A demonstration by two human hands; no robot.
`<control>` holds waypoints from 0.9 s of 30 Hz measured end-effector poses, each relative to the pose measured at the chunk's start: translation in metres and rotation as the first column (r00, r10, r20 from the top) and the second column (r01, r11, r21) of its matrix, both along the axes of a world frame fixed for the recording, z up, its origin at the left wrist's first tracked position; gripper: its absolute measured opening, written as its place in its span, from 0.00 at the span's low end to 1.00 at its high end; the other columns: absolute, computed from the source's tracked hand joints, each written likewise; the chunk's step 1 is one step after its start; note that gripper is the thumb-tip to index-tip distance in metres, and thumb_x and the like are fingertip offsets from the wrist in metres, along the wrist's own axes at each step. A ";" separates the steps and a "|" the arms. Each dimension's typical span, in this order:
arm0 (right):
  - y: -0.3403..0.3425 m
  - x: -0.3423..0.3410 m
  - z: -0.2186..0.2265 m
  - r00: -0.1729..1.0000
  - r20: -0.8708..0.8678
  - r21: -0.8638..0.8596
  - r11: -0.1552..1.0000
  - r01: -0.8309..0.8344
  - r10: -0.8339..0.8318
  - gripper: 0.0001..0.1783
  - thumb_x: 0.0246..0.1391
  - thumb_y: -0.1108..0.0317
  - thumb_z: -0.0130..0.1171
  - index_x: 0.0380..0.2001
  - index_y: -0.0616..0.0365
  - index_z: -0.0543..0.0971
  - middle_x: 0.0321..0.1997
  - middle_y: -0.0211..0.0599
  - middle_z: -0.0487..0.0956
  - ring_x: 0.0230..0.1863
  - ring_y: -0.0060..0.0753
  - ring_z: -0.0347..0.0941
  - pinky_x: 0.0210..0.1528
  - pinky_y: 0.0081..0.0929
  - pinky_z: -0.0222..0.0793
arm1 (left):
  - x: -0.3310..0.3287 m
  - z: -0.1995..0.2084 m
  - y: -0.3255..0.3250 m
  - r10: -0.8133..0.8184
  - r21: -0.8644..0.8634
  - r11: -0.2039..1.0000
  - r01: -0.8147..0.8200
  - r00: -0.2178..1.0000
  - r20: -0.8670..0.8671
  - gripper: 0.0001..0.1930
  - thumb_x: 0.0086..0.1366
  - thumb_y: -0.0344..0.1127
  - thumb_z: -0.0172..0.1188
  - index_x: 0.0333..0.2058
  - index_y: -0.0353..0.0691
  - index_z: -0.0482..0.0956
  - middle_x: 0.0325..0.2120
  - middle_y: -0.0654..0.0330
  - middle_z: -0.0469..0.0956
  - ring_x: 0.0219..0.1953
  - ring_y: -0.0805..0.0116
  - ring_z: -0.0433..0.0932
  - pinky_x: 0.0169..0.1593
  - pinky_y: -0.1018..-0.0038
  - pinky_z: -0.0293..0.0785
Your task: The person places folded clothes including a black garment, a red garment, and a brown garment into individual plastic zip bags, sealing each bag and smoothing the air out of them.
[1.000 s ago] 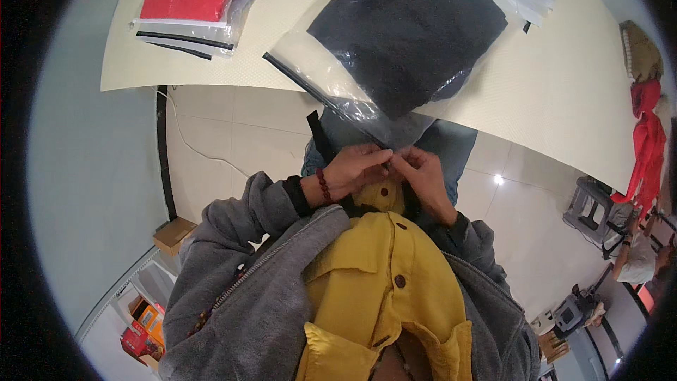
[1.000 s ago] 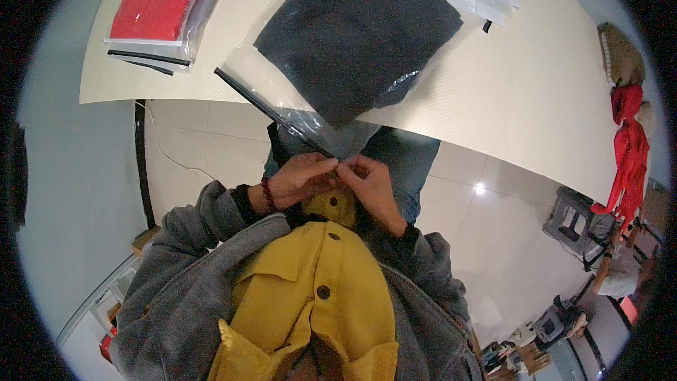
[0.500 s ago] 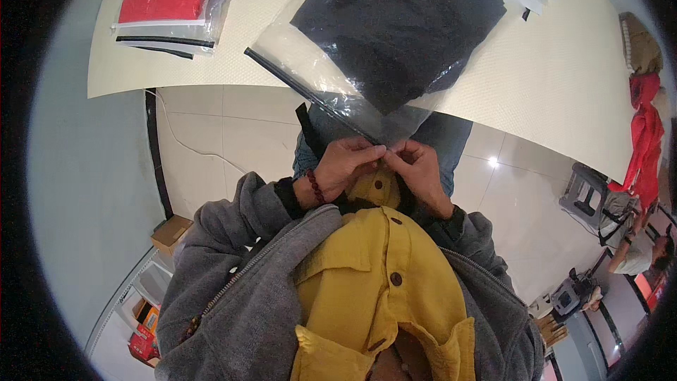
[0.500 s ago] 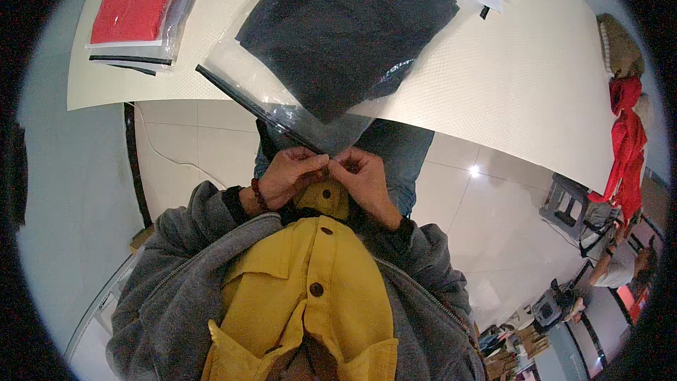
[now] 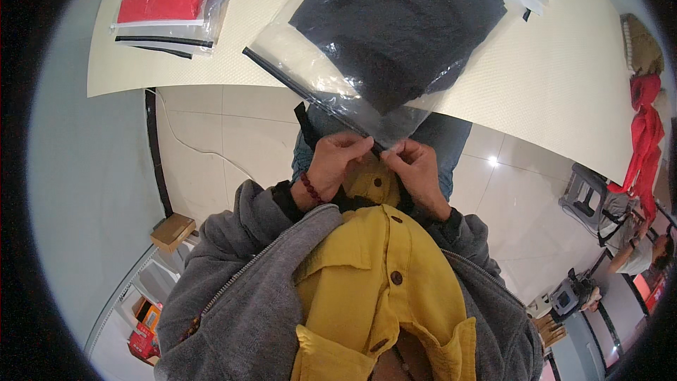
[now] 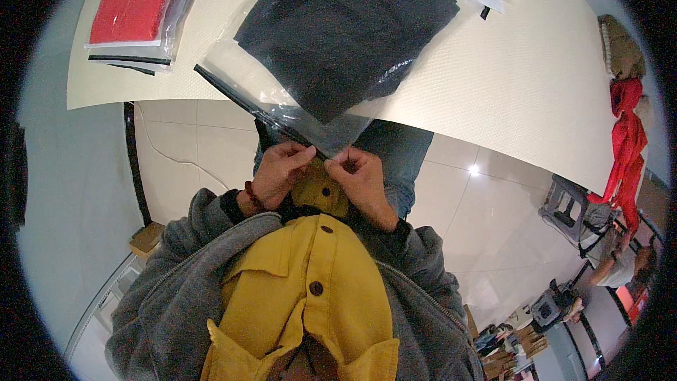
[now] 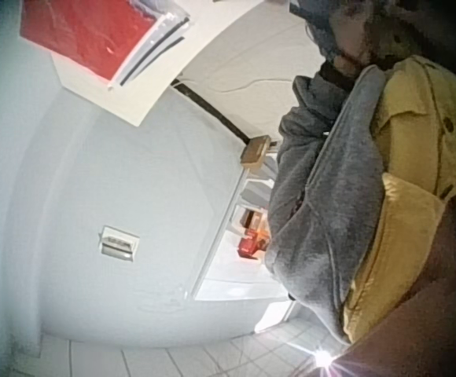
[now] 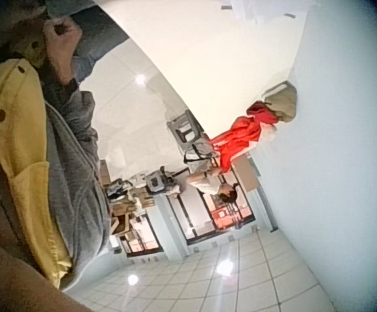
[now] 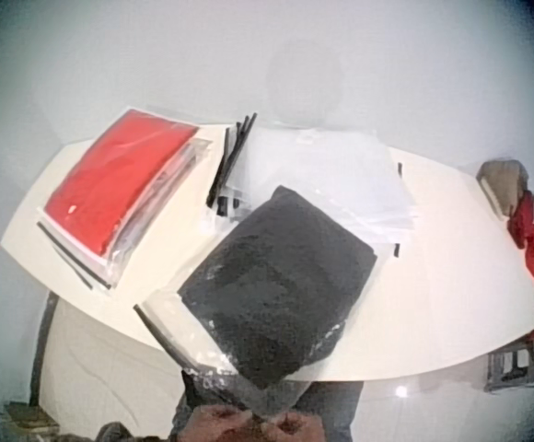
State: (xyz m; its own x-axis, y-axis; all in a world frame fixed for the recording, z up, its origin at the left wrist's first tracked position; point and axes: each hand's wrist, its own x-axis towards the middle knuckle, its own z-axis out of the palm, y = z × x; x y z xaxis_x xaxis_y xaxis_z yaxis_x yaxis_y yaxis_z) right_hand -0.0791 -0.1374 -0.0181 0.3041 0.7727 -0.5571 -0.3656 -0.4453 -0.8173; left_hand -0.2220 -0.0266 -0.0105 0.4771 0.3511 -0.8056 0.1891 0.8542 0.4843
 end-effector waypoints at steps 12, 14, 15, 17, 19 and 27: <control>-0.006 0.004 0.020 0.999 -0.020 0.017 0.999 -0.042 0.042 0.07 0.53 0.73 0.61 0.23 0.61 0.77 0.23 0.26 0.77 0.24 0.13 0.69 0.27 0.17 0.65 | -0.009 0.027 0.017 0.235 0.046 0.971 -0.233 0.971 -0.037 0.07 0.60 0.34 0.64 0.26 0.40 0.77 0.18 0.71 0.70 0.21 0.81 0.65 0.29 0.82 0.62; -0.006 0.006 0.025 0.997 0.004 0.030 0.997 -0.072 0.072 0.07 0.53 0.73 0.61 0.23 0.61 0.77 0.22 0.26 0.77 0.24 0.13 0.69 0.27 0.16 0.65 | -0.009 0.033 0.022 0.271 0.079 0.961 -0.264 0.959 -0.088 0.07 0.60 0.34 0.64 0.26 0.40 0.77 0.19 0.71 0.70 0.21 0.82 0.64 0.29 0.82 0.62; -0.007 0.009 0.026 0.997 0.002 0.032 0.996 -0.079 0.079 0.07 0.53 0.73 0.61 0.23 0.61 0.77 0.22 0.26 0.77 0.24 0.13 0.69 0.27 0.16 0.65 | -0.011 0.033 0.024 0.278 0.082 0.959 -0.271 0.956 -0.089 0.07 0.60 0.34 0.64 0.26 0.40 0.77 0.19 0.71 0.70 0.21 0.82 0.64 0.29 0.82 0.62; -0.008 0.013 0.028 0.982 -0.100 -0.001 0.987 -0.162 0.161 0.07 0.53 0.72 0.61 0.23 0.61 0.77 0.22 0.26 0.76 0.24 0.14 0.69 0.27 0.16 0.65 | -0.017 0.029 0.026 0.299 0.055 0.954 -0.295 0.952 -0.066 0.06 0.60 0.33 0.64 0.27 0.40 0.77 0.18 0.71 0.69 0.21 0.82 0.64 0.29 0.82 0.62; -0.010 0.015 0.033 0.977 -0.118 -0.003 0.984 -0.179 0.178 0.07 0.54 0.72 0.61 0.24 0.61 0.77 0.22 0.26 0.76 0.23 0.14 0.69 0.27 0.16 0.64 | -0.028 0.023 0.027 0.275 0.054 0.961 -0.273 0.960 -0.046 0.06 0.61 0.35 0.63 0.28 0.40 0.77 0.21 0.71 0.71 0.22 0.81 0.66 0.30 0.81 0.65; -0.016 0.016 0.033 0.972 -0.117 0.003 0.979 -0.205 0.204 0.07 0.54 0.71 0.61 0.24 0.61 0.77 0.21 0.25 0.76 0.23 0.14 0.67 0.27 0.16 0.63 | -0.036 0.020 0.041 0.395 0.162 0.909 -0.383 0.917 -0.053 0.06 0.59 0.33 0.64 0.28 0.40 0.78 0.17 0.72 0.67 0.18 0.81 0.63 0.24 0.83 0.60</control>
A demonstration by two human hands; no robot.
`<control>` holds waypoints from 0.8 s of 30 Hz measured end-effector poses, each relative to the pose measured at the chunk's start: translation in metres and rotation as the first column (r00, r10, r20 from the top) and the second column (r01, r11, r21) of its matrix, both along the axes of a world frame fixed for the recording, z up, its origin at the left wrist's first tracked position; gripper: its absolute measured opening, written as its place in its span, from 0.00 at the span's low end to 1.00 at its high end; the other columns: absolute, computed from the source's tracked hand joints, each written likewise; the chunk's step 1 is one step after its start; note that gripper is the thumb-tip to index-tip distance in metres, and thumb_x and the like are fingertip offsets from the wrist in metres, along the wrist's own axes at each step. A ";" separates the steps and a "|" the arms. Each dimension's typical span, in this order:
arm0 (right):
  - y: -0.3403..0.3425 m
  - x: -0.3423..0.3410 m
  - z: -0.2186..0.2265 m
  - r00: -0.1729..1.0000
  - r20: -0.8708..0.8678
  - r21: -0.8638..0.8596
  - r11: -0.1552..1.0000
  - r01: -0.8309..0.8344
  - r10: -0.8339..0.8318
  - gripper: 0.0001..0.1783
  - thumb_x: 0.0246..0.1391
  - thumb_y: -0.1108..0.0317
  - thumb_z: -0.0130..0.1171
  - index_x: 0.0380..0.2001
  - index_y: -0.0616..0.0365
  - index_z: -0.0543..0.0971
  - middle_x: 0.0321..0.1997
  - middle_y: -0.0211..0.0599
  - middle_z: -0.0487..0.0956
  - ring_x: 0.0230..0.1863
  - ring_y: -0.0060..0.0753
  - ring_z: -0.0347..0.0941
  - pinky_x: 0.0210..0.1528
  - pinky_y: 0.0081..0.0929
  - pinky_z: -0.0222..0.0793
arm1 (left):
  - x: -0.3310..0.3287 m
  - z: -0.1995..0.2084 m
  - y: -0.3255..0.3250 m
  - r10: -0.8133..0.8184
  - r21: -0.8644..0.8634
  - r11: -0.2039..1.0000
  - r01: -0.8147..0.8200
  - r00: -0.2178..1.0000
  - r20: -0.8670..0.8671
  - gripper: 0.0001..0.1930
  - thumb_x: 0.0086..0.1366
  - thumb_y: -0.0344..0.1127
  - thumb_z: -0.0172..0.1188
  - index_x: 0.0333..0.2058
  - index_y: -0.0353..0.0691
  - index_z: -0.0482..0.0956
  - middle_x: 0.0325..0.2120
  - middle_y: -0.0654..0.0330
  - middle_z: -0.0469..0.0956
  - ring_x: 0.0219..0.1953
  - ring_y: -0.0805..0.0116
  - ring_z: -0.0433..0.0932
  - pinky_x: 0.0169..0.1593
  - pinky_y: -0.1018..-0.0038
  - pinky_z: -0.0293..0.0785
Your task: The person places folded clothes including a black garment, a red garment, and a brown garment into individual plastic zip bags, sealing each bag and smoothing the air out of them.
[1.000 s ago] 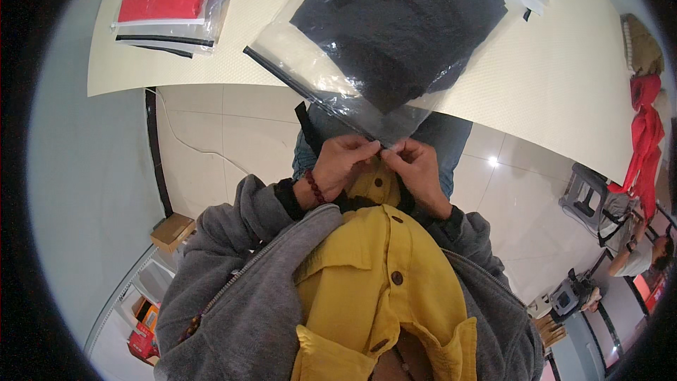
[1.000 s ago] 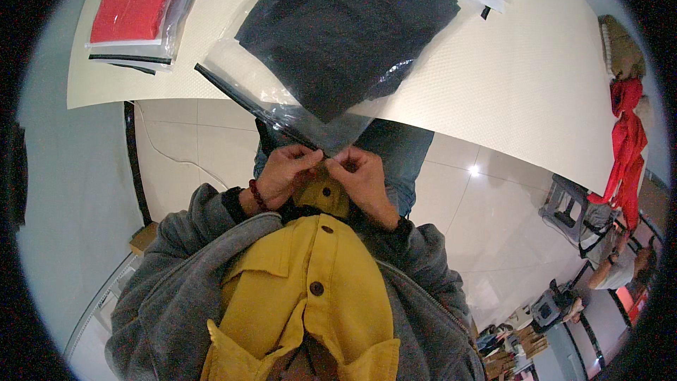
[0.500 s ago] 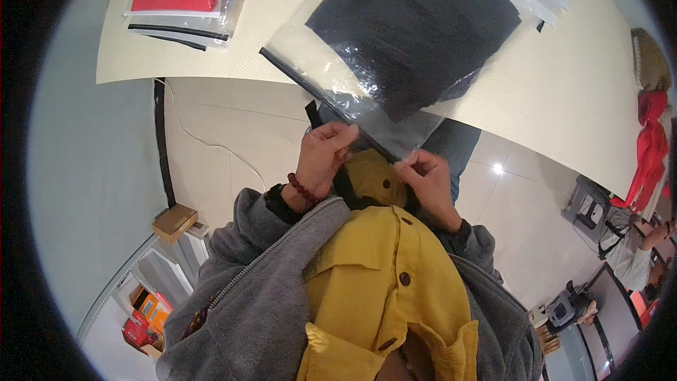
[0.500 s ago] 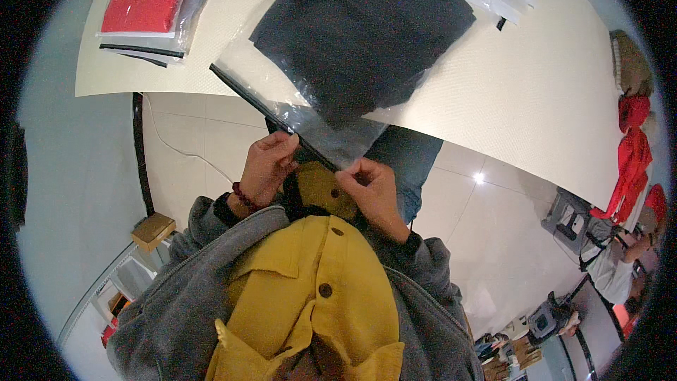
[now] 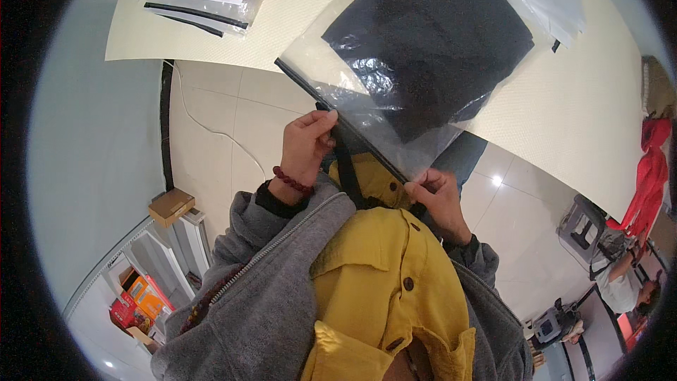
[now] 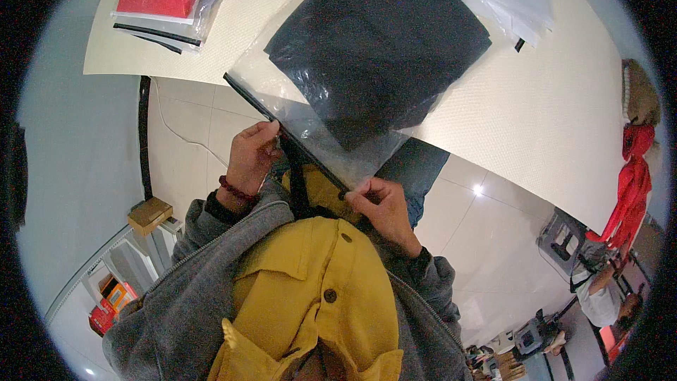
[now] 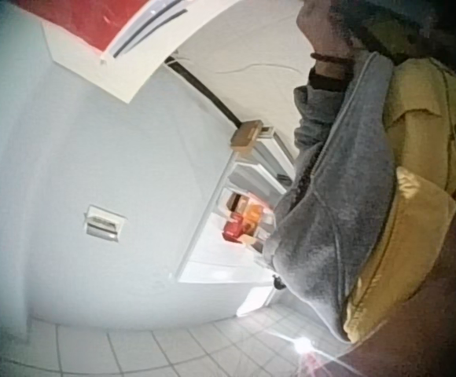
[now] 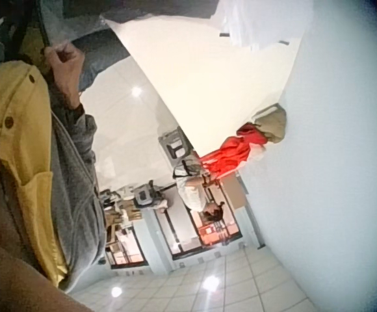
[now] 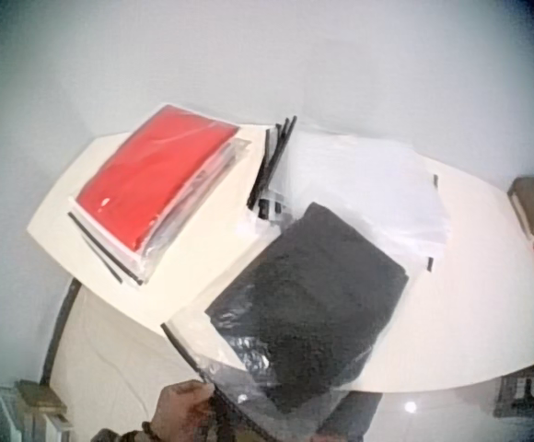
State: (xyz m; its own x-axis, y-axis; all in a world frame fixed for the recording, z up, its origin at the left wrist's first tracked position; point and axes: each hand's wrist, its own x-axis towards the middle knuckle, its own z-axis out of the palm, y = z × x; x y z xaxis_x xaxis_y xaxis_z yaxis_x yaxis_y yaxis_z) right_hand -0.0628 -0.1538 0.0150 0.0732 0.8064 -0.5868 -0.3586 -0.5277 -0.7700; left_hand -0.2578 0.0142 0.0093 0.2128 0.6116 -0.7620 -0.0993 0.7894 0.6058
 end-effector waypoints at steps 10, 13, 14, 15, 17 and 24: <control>-0.008 0.003 0.007 0.999 -0.043 -0.067 0.998 0.006 -0.008 0.06 0.54 0.71 0.62 0.25 0.61 0.77 0.22 0.24 0.76 0.23 0.13 0.67 0.27 0.16 0.63 | -0.015 0.010 0.026 0.152 0.175 0.974 -0.145 0.988 -0.024 0.06 0.61 0.32 0.61 0.31 0.36 0.78 0.14 0.72 0.61 0.17 0.83 0.57 0.22 0.83 0.54; -0.010 0.004 0.009 0.999 -0.032 -0.089 0.996 -0.006 0.003 0.06 0.53 0.72 0.62 0.24 0.61 0.77 0.22 0.24 0.76 0.24 0.13 0.68 0.28 0.16 0.64 | -0.022 0.009 0.038 0.177 0.194 0.966 -0.169 0.984 -0.026 0.06 0.61 0.32 0.61 0.31 0.35 0.78 0.14 0.73 0.61 0.17 0.82 0.57 0.23 0.82 0.54; -0.012 0.005 0.008 1.000 -0.013 -0.093 0.996 -0.019 0.018 0.06 0.53 0.72 0.62 0.24 0.61 0.77 0.22 0.24 0.76 0.24 0.13 0.68 0.28 0.16 0.64 | -0.022 0.011 0.041 0.186 0.215 0.961 -0.176 0.982 -0.030 0.06 0.62 0.32 0.61 0.32 0.35 0.78 0.14 0.73 0.61 0.18 0.82 0.57 0.23 0.82 0.55; -0.014 0.005 0.008 1.000 -0.015 -0.093 0.995 -0.023 0.021 0.06 0.53 0.72 0.62 0.24 0.61 0.77 0.22 0.24 0.76 0.24 0.13 0.68 0.28 0.16 0.64 | -0.023 0.012 0.044 0.190 0.215 0.960 -0.179 0.981 -0.032 0.06 0.62 0.32 0.61 0.32 0.35 0.78 0.14 0.73 0.61 0.18 0.82 0.57 0.23 0.82 0.55; -0.017 0.005 0.006 1.000 -0.020 -0.096 0.995 -0.026 0.024 0.05 0.52 0.73 0.62 0.24 0.60 0.78 0.23 0.24 0.76 0.24 0.13 0.68 0.28 0.15 0.64 | -0.028 0.013 0.052 0.231 0.211 0.955 -0.211 0.970 -0.078 0.06 0.62 0.32 0.61 0.32 0.35 0.78 0.15 0.72 0.61 0.18 0.82 0.57 0.23 0.82 0.55; -0.017 0.008 0.012 0.999 -0.042 -0.116 0.993 -0.021 0.016 0.05 0.52 0.73 0.61 0.24 0.60 0.77 0.22 0.24 0.76 0.24 0.12 0.67 0.29 0.15 0.64 | -0.044 0.006 0.064 0.116 0.242 0.964 -0.108 0.993 -0.020 0.05 0.65 0.32 0.55 0.33 0.38 0.75 0.18 0.74 0.63 0.17 0.83 0.56 0.22 0.84 0.52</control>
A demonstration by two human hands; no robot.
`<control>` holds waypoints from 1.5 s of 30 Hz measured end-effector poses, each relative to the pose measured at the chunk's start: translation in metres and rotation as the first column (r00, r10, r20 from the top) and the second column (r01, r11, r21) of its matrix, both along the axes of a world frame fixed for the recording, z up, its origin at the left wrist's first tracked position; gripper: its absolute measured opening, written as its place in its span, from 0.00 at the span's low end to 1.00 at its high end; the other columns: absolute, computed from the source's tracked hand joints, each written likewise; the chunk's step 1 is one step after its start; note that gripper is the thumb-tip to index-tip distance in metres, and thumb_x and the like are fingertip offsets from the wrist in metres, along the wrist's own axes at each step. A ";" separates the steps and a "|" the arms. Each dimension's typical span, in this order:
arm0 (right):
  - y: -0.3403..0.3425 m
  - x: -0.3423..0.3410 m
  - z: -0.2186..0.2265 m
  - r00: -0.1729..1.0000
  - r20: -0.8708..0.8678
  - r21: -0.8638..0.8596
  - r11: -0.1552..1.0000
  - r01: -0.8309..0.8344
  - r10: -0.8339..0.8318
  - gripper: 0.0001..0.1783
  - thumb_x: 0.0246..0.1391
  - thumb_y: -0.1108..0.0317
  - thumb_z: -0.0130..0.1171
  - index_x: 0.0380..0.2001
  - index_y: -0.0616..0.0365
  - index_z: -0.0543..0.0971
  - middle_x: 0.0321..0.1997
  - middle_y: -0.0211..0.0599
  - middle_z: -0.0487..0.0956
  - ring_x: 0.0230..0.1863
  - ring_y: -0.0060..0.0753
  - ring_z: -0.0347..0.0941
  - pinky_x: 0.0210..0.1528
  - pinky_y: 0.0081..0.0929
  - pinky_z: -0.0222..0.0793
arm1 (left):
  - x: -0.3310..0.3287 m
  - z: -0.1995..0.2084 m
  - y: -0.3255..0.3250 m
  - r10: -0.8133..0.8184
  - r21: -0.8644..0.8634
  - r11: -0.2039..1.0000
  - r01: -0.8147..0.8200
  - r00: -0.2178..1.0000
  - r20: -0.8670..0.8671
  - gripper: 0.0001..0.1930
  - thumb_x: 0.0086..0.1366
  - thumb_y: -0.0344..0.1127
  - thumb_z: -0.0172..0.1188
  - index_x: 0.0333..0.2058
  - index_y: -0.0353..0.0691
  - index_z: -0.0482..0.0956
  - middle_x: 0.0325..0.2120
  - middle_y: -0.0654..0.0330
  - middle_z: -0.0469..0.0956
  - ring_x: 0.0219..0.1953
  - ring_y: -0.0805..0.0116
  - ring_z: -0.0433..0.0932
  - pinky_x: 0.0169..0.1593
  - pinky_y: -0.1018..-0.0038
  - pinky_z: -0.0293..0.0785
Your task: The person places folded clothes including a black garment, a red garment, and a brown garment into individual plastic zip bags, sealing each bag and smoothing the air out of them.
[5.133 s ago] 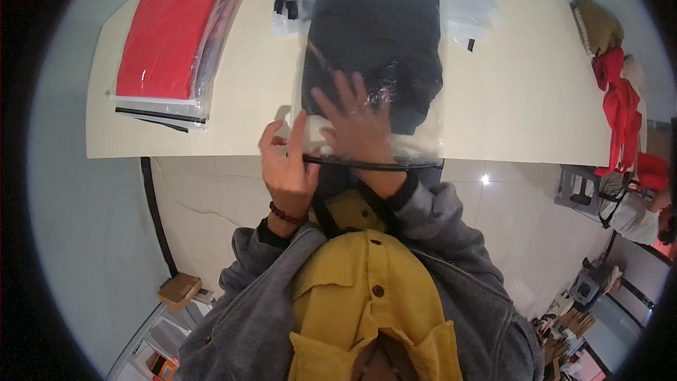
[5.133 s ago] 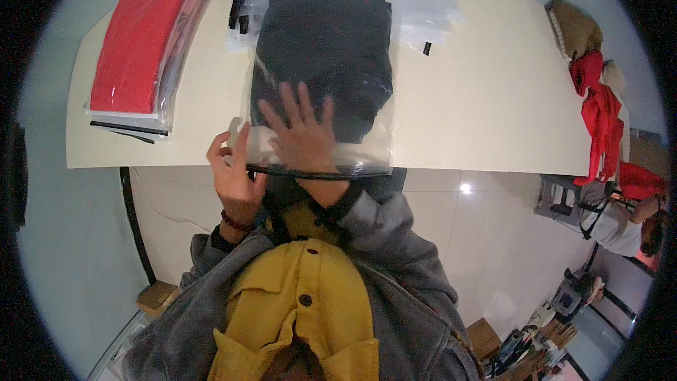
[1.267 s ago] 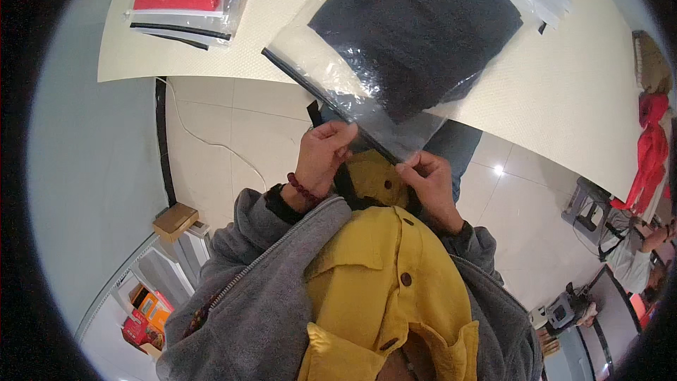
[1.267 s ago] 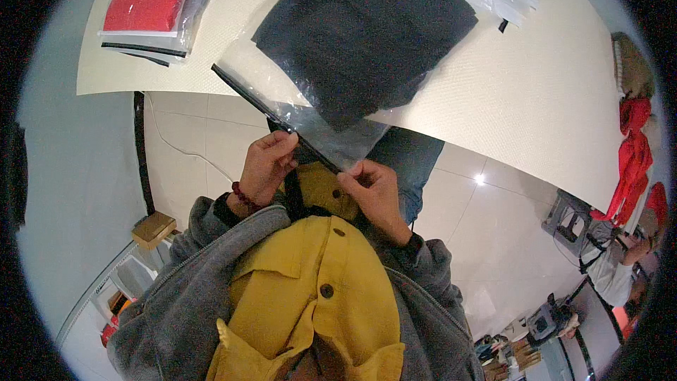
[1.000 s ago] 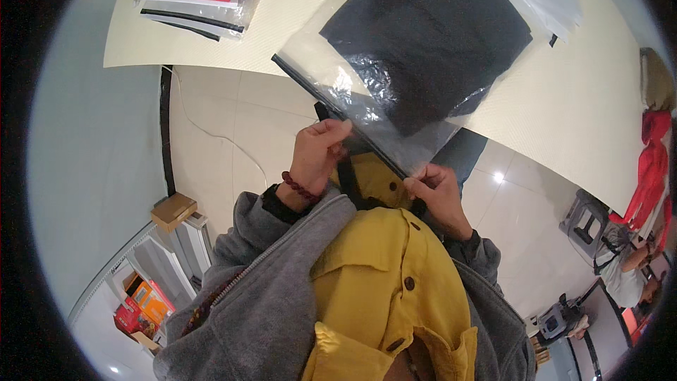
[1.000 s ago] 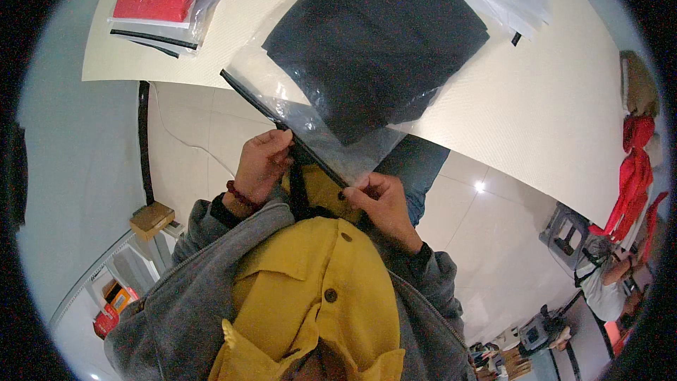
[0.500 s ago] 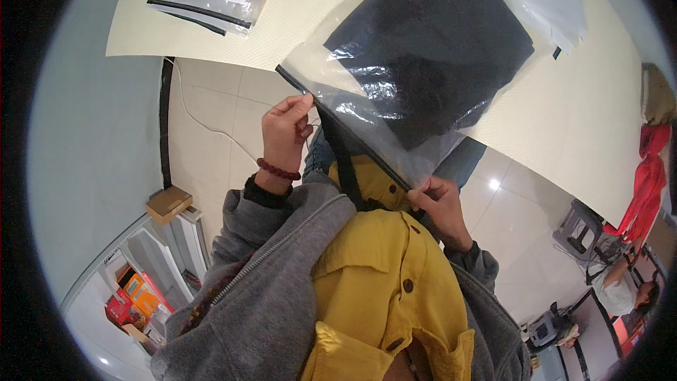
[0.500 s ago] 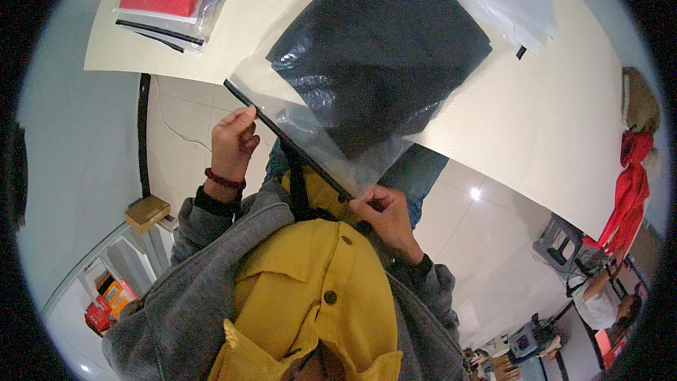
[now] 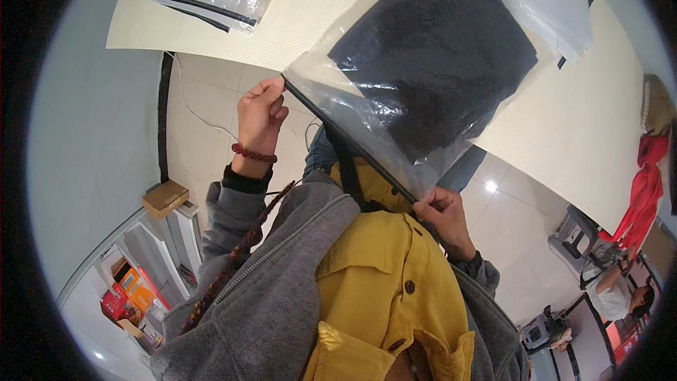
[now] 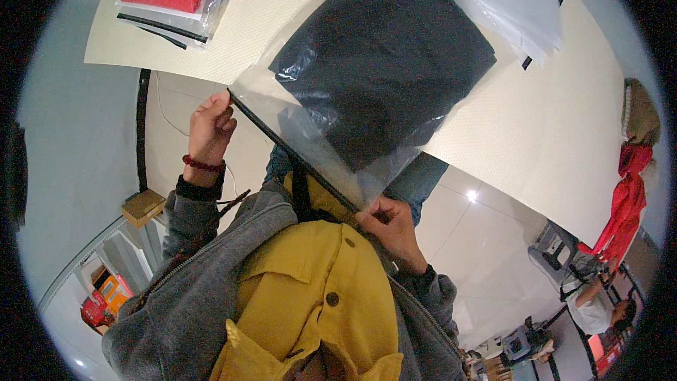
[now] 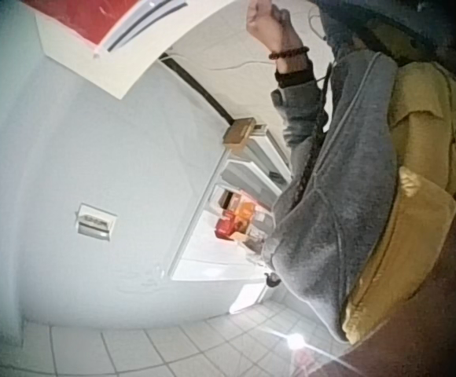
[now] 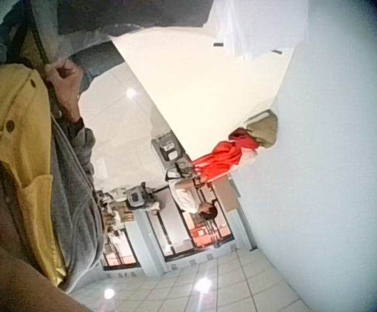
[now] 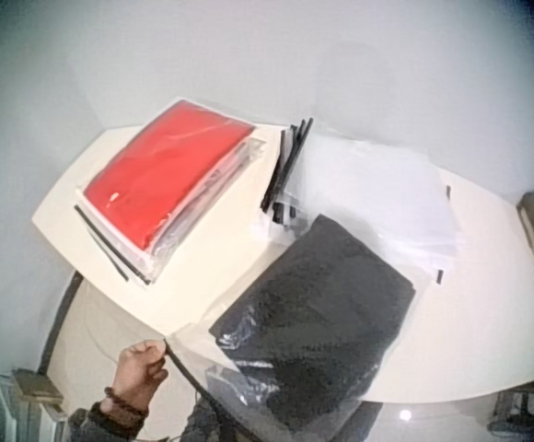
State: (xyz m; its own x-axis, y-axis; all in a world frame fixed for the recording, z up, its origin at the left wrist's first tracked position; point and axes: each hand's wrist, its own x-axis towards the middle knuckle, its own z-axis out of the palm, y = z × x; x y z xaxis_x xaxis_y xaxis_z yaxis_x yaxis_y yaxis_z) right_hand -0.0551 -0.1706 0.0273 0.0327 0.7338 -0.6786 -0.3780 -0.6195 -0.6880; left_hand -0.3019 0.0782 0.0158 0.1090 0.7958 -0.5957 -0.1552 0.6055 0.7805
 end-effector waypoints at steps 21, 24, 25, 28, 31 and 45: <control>-0.034 0.197 0.022 0.311 0.704 0.449 0.739 0.502 -0.639 0.14 0.63 0.63 0.50 0.25 0.58 0.72 0.24 0.23 0.69 0.28 0.15 0.60 0.31 0.16 0.56 | 0.060 0.086 0.037 -0.814 0.387 0.360 0.849 0.488 -0.313 0.04 0.64 0.30 0.57 0.35 0.35 0.75 0.33 0.61 0.77 0.32 0.77 0.75 0.33 0.83 0.73; -0.018 0.256 0.004 0.222 0.713 0.571 0.734 0.367 -0.666 0.12 0.63 0.64 0.52 0.33 0.63 0.76 0.27 0.24 0.71 0.28 0.15 0.62 0.31 0.15 0.58 | 0.151 0.093 0.045 -0.658 0.624 -0.099 0.775 0.419 -0.625 0.12 0.58 0.29 0.62 0.41 0.38 0.75 0.42 0.56 0.77 0.48 0.62 0.75 0.51 0.69 0.72; -0.013 0.274 -0.005 0.197 0.717 0.597 0.734 0.322 -0.669 0.13 0.63 0.63 0.52 0.34 0.64 0.76 0.27 0.25 0.72 0.27 0.14 0.62 0.30 0.15 0.58 | 0.175 0.087 0.045 -0.548 0.591 -0.268 0.761 0.384 -0.743 0.13 0.60 0.31 0.61 0.44 0.39 0.74 0.54 0.56 0.71 0.56 0.56 0.69 0.56 0.64 0.67; -0.001 0.292 -0.004 0.236 0.753 0.487 0.762 0.428 -0.614 0.14 0.64 0.62 0.50 0.35 0.65 0.74 0.23 0.28 0.73 0.21 0.17 0.65 0.23 0.16 0.61 | 0.239 0.053 0.027 -0.172 0.357 -0.488 0.797 0.313 -0.934 0.28 0.63 0.53 0.53 0.59 0.50 0.63 0.66 0.55 0.52 0.66 0.53 0.53 0.64 0.53 0.54; 0.005 0.293 -0.011 0.074 0.940 0.276 0.870 0.408 -0.332 0.13 0.64 0.62 0.48 0.35 0.63 0.72 0.21 0.39 0.76 0.18 0.29 0.72 0.21 0.26 0.67 | 0.267 0.029 0.022 -0.004 0.216 -0.517 0.828 0.250 -0.968 0.36 0.63 0.61 0.48 0.65 0.55 0.52 0.68 0.56 0.44 0.69 0.53 0.46 0.65 0.46 0.49; 0.009 0.249 0.040 -0.155 0.976 0.177 0.969 0.174 -0.150 0.25 0.62 0.60 0.50 0.58 0.64 0.64 0.56 0.54 0.70 0.57 0.49 0.67 0.58 0.37 0.64 | 0.280 0.012 0.025 0.022 0.133 -0.415 0.900 0.157 -0.987 0.37 0.63 0.66 0.40 0.67 0.60 0.46 0.69 0.58 0.40 0.70 0.54 0.42 0.65 0.38 0.38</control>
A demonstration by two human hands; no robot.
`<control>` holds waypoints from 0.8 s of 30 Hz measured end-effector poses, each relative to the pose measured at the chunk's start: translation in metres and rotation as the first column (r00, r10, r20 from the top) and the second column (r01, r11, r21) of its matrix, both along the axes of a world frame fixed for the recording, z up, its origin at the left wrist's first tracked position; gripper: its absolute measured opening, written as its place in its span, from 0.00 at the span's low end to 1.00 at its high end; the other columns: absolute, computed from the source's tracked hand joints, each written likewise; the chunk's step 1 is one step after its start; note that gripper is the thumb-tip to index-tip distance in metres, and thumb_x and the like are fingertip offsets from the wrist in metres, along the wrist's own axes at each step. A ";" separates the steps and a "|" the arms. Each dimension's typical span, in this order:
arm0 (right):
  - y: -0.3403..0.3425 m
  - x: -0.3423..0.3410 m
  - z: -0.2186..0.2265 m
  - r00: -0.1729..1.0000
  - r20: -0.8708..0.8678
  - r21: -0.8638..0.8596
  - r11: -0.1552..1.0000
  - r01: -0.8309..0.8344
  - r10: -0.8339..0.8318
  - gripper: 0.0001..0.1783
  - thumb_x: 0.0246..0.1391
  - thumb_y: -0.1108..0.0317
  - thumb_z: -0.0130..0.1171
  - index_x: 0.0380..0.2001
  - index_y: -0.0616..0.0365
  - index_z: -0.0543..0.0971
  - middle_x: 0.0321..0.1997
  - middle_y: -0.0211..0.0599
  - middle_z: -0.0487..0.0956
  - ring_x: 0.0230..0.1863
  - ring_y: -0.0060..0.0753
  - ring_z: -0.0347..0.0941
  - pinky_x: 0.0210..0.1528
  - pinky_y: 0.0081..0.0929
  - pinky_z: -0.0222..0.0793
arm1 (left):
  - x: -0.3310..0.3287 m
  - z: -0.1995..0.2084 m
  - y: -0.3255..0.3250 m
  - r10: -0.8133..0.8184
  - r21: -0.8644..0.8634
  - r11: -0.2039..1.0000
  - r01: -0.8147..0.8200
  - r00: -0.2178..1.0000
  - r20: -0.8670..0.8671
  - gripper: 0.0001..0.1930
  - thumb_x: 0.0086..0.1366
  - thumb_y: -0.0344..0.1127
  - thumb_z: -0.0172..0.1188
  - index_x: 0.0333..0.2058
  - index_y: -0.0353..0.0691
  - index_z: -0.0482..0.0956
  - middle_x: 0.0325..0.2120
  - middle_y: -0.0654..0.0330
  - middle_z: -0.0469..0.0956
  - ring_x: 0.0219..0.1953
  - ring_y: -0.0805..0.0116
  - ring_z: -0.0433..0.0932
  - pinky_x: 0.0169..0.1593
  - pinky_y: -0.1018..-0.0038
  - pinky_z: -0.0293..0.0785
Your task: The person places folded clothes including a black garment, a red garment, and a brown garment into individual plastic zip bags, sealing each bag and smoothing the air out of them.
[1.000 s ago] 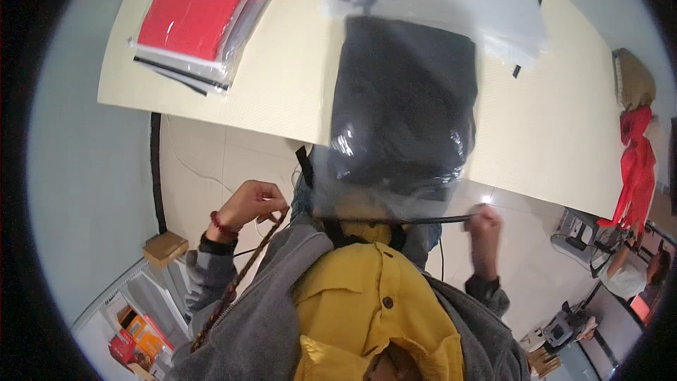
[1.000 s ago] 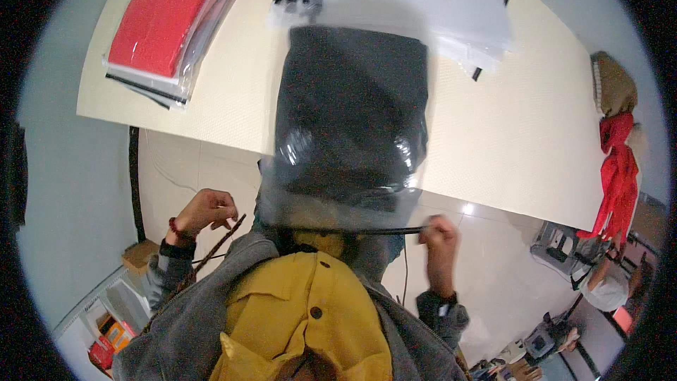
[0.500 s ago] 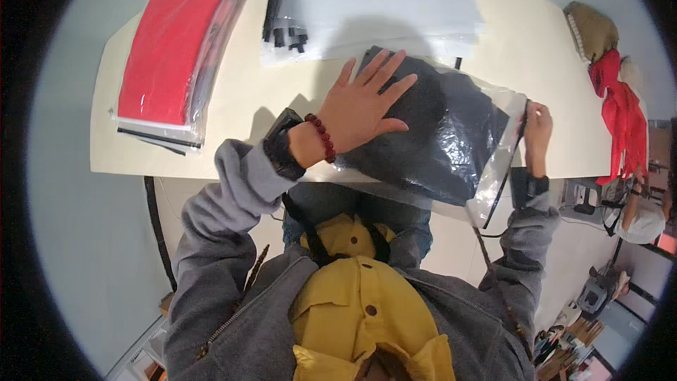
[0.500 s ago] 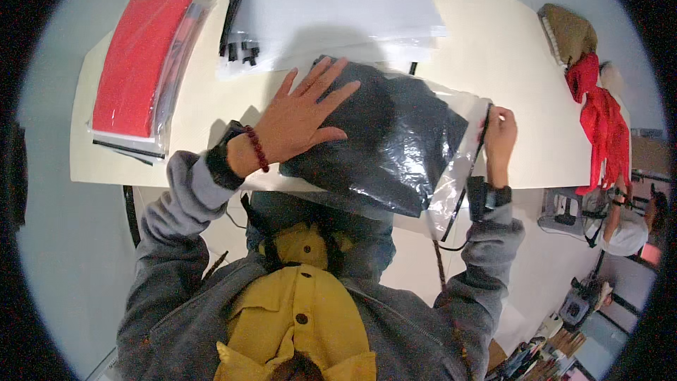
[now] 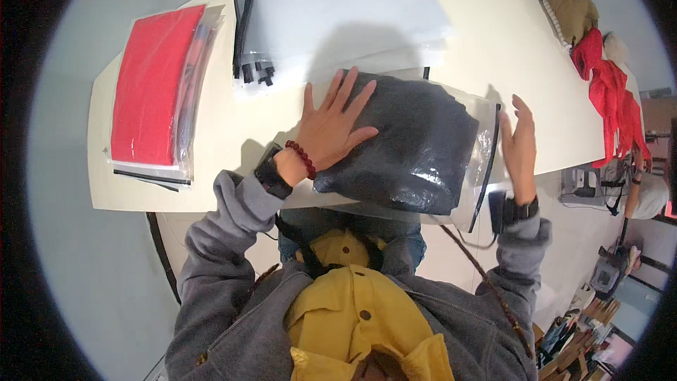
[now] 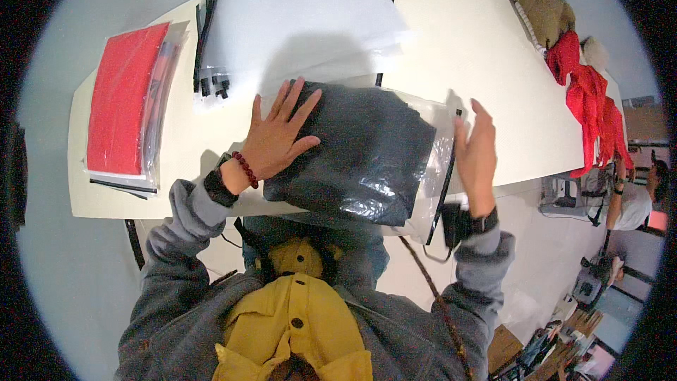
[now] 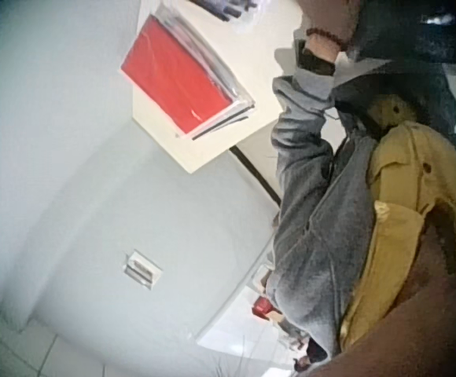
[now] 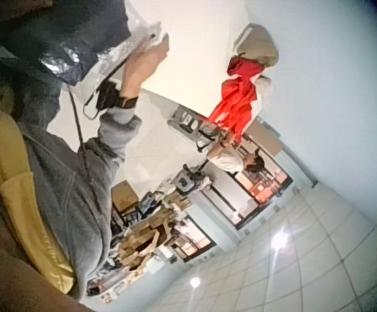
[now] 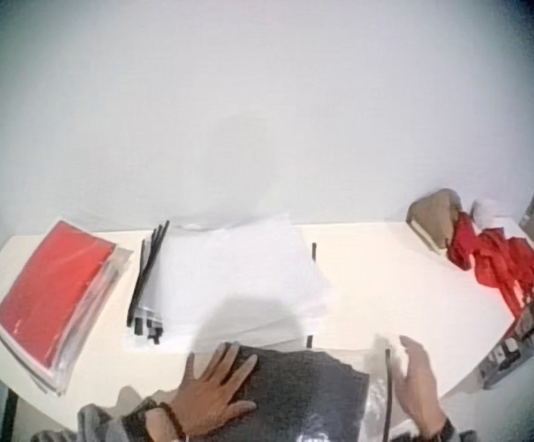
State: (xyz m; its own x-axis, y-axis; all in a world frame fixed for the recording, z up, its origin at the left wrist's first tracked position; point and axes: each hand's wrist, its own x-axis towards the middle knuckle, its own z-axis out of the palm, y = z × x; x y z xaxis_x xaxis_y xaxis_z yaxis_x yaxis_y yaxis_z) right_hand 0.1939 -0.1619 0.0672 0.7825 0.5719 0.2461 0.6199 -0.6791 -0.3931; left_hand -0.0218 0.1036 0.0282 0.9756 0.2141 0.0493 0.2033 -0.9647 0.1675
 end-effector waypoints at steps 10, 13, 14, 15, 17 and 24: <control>0.014 -0.064 -0.048 0.994 -0.077 -0.169 0.982 -0.084 0.072 0.47 0.53 0.41 0.52 0.69 0.51 0.50 0.73 0.53 0.38 0.72 0.66 0.31 0.63 0.70 0.34 | 0.016 -0.017 -0.023 0.048 -0.039 0.998 -0.047 0.999 0.013 0.43 0.57 0.69 0.48 0.67 0.63 0.47 0.69 0.55 0.39 0.69 0.46 0.39 0.64 0.37 0.38; 0.018 -0.065 -0.050 0.991 -0.122 -0.162 0.984 -0.080 0.061 0.47 0.51 0.44 0.54 0.68 0.53 0.51 0.73 0.54 0.40 0.72 0.64 0.31 0.64 0.69 0.32 | 0.017 -0.010 -0.023 0.050 -0.069 0.996 -0.048 0.999 0.022 0.43 0.56 0.67 0.51 0.67 0.60 0.49 0.68 0.50 0.41 0.68 0.43 0.42 0.62 0.35 0.40; 0.018 -0.064 -0.052 0.990 -0.133 -0.177 0.981 -0.073 0.049 0.47 0.50 0.44 0.54 0.68 0.53 0.51 0.73 0.53 0.41 0.72 0.64 0.31 0.64 0.69 0.32 | 0.017 -0.010 -0.023 0.050 -0.071 0.996 -0.049 0.999 0.015 0.43 0.56 0.67 0.51 0.67 0.60 0.49 0.68 0.50 0.41 0.68 0.43 0.42 0.62 0.35 0.40; 0.019 -0.064 -0.054 0.994 -0.104 -0.187 0.981 -0.059 0.040 0.47 0.50 0.42 0.53 0.68 0.53 0.53 0.72 0.54 0.43 0.72 0.64 0.33 0.64 0.69 0.33 | 0.017 -0.010 -0.023 0.050 -0.089 0.995 -0.049 0.999 0.012 0.42 0.56 0.67 0.50 0.66 0.60 0.51 0.68 0.50 0.42 0.68 0.43 0.43 0.61 0.33 0.41; 0.019 -0.064 -0.057 0.996 -0.077 -0.196 0.979 -0.057 0.043 0.47 0.49 0.41 0.53 0.67 0.53 0.55 0.72 0.54 0.44 0.72 0.64 0.35 0.64 0.70 0.34 | 0.019 -0.009 -0.022 0.050 -0.111 0.993 -0.049 0.999 0.000 0.41 0.57 0.67 0.50 0.66 0.60 0.52 0.68 0.50 0.42 0.68 0.42 0.44 0.60 0.32 0.42; 0.019 -0.060 -0.059 0.999 -0.037 -0.308 0.951 -0.029 0.019 0.46 0.52 0.31 0.43 0.65 0.52 0.60 0.72 0.53 0.48 0.71 0.65 0.37 0.63 0.71 0.38 | 0.023 -0.010 -0.025 0.061 -0.092 0.994 -0.060 0.998 0.000 0.40 0.55 0.67 0.51 0.65 0.61 0.57 0.67 0.53 0.47 0.68 0.44 0.47 0.58 0.30 0.44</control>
